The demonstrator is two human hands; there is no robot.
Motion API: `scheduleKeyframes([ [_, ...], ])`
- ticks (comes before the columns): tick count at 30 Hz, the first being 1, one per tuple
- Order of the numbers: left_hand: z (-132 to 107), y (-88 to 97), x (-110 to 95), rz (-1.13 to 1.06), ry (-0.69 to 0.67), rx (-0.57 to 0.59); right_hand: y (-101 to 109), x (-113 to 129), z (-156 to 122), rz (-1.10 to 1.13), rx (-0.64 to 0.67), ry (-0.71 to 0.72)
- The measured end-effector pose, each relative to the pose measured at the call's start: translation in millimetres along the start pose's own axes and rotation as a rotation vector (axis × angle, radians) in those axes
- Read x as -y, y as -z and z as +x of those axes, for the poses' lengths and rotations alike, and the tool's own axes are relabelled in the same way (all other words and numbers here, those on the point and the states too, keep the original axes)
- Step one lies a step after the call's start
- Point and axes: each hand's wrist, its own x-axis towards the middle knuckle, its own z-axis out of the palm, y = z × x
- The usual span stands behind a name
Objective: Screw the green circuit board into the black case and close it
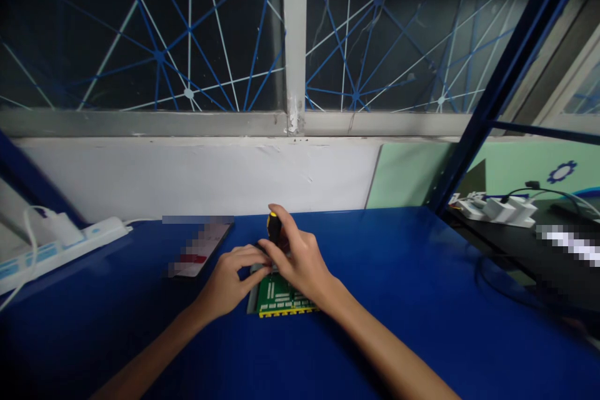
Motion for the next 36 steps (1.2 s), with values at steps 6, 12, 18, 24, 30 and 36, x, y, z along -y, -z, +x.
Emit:
scheduleKeyframes([
  [6, -1.5, -0.4, 2.4, 0.034, -0.037, 0.003, -1.8, -0.3, -1.4, -0.015, 0.005, 0.009],
  [12, -3.7, -0.7, 4.0, 0.053, -0.021, 0.028, -3.4, 0.6, -2.0, -0.016, 0.018, 0.028],
  [18, -3.6, 1.1, 0.6, 0.089, -0.023, 0.043, -5.6, -2.5, -4.0, -0.042, 0.032, 0.063],
  [24, -3.6, -0.5, 0.9, 0.119, -0.042, 0.012, -4.6, 0.2, -4.7, -0.035, 0.057, 0.054],
  [30, -4.0, -4.0, 4.1, 0.098, -0.025, -0.008, -1.1, 3.5, -3.9, -0.067, 0.097, 0.125],
  [36, -4.2, -3.3, 1.1, 0.076, -0.003, 0.044, 2.4, 6.3, -6.6, -0.075, 0.130, 0.127],
])
